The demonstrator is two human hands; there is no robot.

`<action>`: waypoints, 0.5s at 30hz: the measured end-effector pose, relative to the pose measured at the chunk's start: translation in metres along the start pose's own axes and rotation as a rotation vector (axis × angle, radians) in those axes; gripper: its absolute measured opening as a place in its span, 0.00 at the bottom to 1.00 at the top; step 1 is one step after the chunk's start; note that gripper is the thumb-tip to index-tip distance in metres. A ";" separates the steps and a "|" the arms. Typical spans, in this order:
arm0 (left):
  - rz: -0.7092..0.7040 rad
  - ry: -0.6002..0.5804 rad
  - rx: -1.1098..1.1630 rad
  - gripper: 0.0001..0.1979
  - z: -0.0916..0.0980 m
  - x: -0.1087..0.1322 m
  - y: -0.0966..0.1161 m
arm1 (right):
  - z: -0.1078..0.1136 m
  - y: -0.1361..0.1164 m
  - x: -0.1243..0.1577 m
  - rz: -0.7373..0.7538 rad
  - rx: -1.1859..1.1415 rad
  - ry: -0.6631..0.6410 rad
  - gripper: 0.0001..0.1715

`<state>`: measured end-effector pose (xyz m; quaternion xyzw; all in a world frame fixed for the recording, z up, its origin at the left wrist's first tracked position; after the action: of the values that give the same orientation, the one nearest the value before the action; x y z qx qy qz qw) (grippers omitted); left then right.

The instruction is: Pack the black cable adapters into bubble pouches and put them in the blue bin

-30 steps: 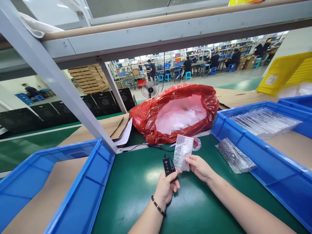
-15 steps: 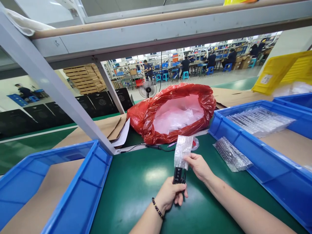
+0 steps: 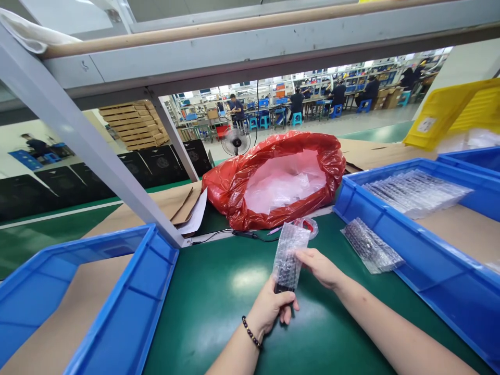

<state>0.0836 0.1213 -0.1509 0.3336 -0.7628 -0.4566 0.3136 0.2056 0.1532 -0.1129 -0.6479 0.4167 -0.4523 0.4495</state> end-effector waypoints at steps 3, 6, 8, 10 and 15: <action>-0.043 0.054 0.024 0.23 0.003 -0.002 0.001 | -0.005 0.000 0.000 0.035 0.111 -0.019 0.26; -0.098 0.133 0.068 0.16 0.008 -0.005 0.004 | -0.010 -0.002 0.006 0.181 0.187 0.084 0.31; -0.142 0.195 0.122 0.14 0.011 -0.005 0.006 | -0.019 -0.001 0.013 0.298 0.311 0.140 0.50; -0.173 0.251 0.194 0.13 0.013 -0.004 0.007 | -0.035 0.005 0.019 0.394 0.525 0.139 0.61; -0.236 0.272 0.366 0.18 0.009 -0.001 0.010 | -0.051 0.014 0.024 0.553 0.841 0.171 0.36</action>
<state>0.0743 0.1301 -0.1455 0.5297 -0.7394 -0.2954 0.2924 0.1601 0.1166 -0.1113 -0.2372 0.3897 -0.4964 0.7386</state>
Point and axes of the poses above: each hand's wrist, its own x-axis away from the middle knuckle, its own z-axis out of the back of the hand, y = z × x, the point moved 6 cm from there along -x, towards the middle knuckle, and after that the axes turned 11 degrees about -z, right-handed, at the moved point
